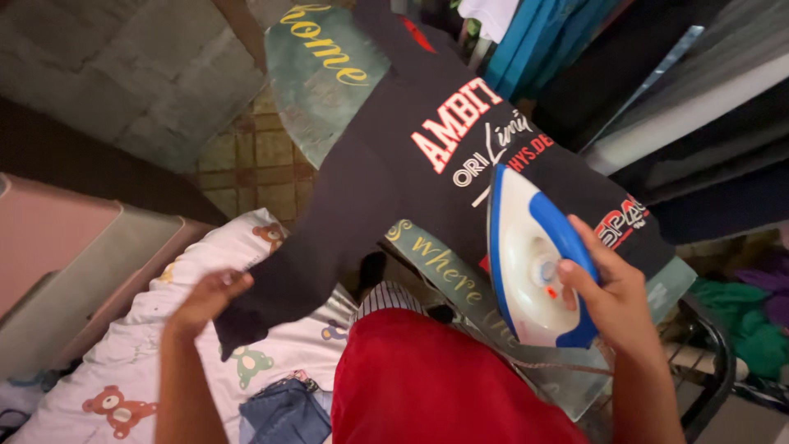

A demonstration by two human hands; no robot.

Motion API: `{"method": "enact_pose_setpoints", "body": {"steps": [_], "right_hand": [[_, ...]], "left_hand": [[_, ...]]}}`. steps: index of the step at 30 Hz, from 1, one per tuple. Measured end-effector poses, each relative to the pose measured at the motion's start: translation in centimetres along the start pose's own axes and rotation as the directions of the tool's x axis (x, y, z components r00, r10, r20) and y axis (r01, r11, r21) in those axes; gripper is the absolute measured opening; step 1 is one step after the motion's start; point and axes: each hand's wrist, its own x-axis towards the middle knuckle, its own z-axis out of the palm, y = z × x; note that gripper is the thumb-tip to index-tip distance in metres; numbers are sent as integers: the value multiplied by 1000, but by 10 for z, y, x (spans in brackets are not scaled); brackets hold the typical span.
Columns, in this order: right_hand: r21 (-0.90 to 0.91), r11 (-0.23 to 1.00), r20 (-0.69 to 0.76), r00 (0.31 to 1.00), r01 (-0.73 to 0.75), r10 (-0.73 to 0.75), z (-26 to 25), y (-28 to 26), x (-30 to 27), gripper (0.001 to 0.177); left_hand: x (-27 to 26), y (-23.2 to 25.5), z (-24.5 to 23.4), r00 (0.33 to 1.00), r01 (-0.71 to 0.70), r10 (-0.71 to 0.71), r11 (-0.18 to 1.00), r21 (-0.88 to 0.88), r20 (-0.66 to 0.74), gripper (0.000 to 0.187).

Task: The person irons a black t-shirt with red and white graphics on an ironing board. They smooth the fabric, use a blue and white iron to press the front and sleeves, then flip the shirt to iron the back and sleeves before finishing.

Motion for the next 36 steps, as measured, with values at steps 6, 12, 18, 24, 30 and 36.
{"method": "enact_pose_setpoints", "body": {"steps": [6,12,18,24,30,36], "right_hand": [[84,996,-180,984,3,13,-25,2,-37,63],[197,980,-482,873,33,68,-48,-2,-99,63],[289,937,-614,789,196,24,-60,10,-164,52],[169,985,-636,766,21,92,-76,38,-184,50],[226,973,-622,776,53,102,-70,36,-164,61],[300,954,-519,841,14,151,-55,21,-102,71]], "left_hand": [[-45,270,16,821,-436,561,736,-518,106,47],[-7,426,172,414,-471,711,702,-535,568,70],[85,434,428,604,-80,268,957,-277,750,91],[106,383,558,672,28,280,916,-401,686,103],[107,359,457,312,-379,642,760,-528,700,54],[143,351,257,432,-898,895,414,152,111,37]]}}
